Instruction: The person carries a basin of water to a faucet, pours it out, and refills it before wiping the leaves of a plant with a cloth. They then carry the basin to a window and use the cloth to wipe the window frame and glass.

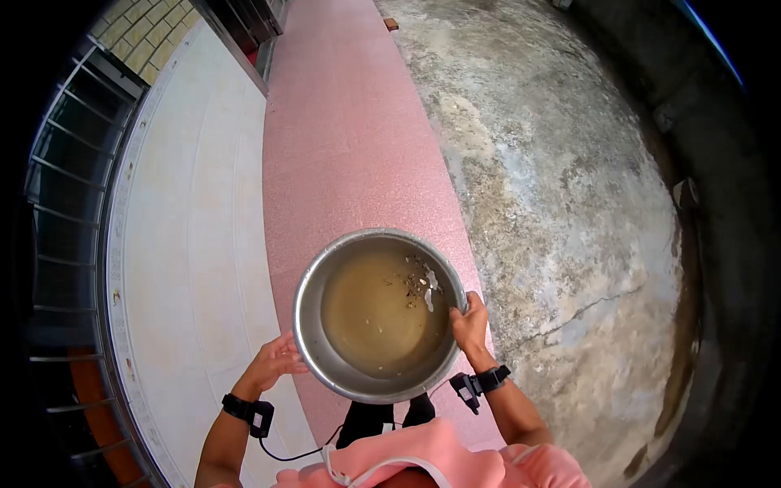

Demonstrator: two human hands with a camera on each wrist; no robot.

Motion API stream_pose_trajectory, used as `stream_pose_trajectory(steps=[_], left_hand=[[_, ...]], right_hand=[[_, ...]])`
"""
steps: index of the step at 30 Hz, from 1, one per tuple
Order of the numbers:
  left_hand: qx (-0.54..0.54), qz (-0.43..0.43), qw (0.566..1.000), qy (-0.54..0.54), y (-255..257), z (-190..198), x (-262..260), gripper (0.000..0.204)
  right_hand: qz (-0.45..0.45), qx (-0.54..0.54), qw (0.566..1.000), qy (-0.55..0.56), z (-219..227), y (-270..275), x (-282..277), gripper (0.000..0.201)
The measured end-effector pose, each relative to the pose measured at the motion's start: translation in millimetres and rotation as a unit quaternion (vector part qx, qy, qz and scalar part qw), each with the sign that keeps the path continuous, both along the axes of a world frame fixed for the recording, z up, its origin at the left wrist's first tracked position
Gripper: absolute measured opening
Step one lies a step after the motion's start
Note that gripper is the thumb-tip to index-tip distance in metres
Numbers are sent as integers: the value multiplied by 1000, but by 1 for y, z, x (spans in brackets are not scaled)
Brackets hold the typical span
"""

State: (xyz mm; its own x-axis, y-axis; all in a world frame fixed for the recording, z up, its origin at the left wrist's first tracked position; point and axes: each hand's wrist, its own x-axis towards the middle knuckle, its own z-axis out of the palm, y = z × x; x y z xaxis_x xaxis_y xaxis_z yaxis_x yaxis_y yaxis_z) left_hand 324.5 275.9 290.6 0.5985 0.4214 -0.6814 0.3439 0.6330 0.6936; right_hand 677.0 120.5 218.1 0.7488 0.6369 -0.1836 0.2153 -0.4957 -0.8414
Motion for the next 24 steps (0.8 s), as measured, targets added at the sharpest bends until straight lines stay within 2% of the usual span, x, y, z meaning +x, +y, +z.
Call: stream_pose_trajectory(steps=[3,4,5,10,12,17,21,22,24], left_hand=[[4,-50,998,-24,71,30,73,67],[34,-64,997,-34,44,39,82,67],[27,-73,996,-40,77,40,108,66],[55,-133,983,-112,151,63,180,57],[58,-147,981,-115,206,78,242,56],[68,-203,971,-107,309,92,332,53],[80,-216,966,-115,413,106,428,51],[74,-213,968,-107,428,107,446,51],[76,-214,968,-106,466,102,486,52]], right_hand=[[-32,31,999,12,19,45,66,18],[-42,84,996,5,12,15,74,19],[-55,83,995,4,10,38,99,20],[-117,107,987,-17,33,75,154,23],[-137,106,984,-35,64,112,214,24],[-191,107,976,-7,93,188,277,25],[-200,120,966,-110,79,273,366,25],[-204,77,972,-89,111,297,377,27],[-194,92,974,-71,117,339,418,27]])
